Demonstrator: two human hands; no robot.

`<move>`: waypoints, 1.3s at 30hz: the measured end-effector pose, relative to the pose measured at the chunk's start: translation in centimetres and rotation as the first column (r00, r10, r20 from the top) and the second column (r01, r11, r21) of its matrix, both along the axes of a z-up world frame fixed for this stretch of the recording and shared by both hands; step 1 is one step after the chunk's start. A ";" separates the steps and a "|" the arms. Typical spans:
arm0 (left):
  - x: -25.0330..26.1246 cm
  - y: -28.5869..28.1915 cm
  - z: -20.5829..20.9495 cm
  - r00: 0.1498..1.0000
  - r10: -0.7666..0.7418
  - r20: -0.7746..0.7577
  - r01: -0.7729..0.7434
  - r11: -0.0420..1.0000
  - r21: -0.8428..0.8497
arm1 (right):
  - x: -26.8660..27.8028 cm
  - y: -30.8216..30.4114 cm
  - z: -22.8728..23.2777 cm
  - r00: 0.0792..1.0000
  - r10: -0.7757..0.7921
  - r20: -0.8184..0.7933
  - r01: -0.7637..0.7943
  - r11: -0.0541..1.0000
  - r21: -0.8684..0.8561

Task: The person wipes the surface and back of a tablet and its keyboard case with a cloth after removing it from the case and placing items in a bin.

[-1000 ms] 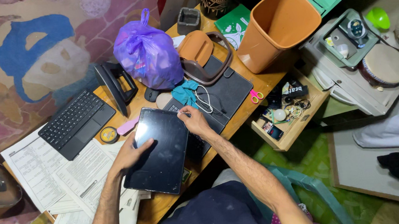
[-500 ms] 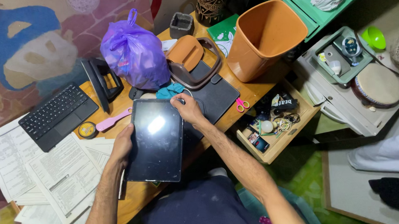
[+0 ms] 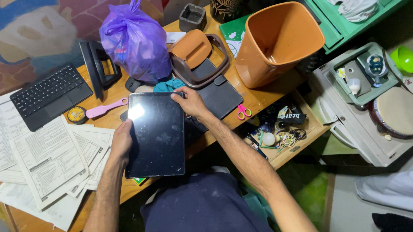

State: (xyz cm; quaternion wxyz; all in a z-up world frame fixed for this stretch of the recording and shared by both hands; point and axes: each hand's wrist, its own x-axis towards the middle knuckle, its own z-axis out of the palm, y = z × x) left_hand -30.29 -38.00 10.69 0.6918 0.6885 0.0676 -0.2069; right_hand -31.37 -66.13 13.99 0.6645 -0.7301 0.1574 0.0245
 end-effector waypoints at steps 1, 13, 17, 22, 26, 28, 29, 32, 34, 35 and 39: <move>-0.3 -0.2 0.1 1.000 0.018 -0.013 -0.018 1.000 -0.007 | 0.1 -0.3 -0.4 1.000 0.018 0.000 -0.018 1.000 -0.002; -2.9 -3.0 -2.1 0.988 0.153 -0.017 -0.154 0.987 -0.052 | 1.6 -3.4 -4.0 0.982 0.184 0.031 -0.178 0.974 -0.142; -3.7 -3.8 -2.5 0.977 0.202 -0.064 -0.204 0.979 -0.028 | 2.0 -3.9 -4.3 0.974 0.224 0.020 -0.217 0.958 -0.190; -4.7 -4.3 -4.5 0.959 0.273 -0.070 -0.276 0.960 -0.036 | 2.1 -4.3 -5.5 0.969 0.247 0.018 -0.241 0.957 -0.163; -5.2 -4.6 -6.4 0.950 0.313 -0.018 -0.313 0.948 -0.047 | 2.6 -4.8 -7.3 0.963 0.259 0.071 -0.242 0.951 -0.192; -5.6 -4.8 -7.1 0.941 0.339 -0.012 -0.339 0.939 -0.053 | 2.9 -4.9 -8.2 0.958 0.268 0.102 -0.239 0.943 -0.231; -5.8 -5.0 -7.4 0.936 0.352 -0.009 -0.352 0.934 -0.055 | 3.0 -5.0 -8.5 0.956 0.273 0.112 -0.236 0.935 -0.265; -6.3 -5.3 -8.1 0.923 0.385 0.022 -0.382 0.921 -0.072 | 3.2 -5.1 -9.2 0.957 0.282 0.074 -0.249 0.922 -0.297; -6.6 -5.4 -8.5 0.915 0.401 0.051 -0.397 0.916 -0.061 | 3.4 -5.0 -9.8 0.959 0.282 0.040 -0.259 0.922 -0.287; -6.7 -5.5 -8.6 0.912 0.406 0.067 -0.403 0.914 -0.043 | 3.6 -5.0 -10.2 0.959 0.280 0.032 -0.261 0.924 -0.279; -7.3 -5.9 -9.0 0.898 0.429 0.102 -0.433 0.901 0.020 | 4.6 -5.3 -12.3 0.939 0.313 0.143 -0.259 0.916 -0.305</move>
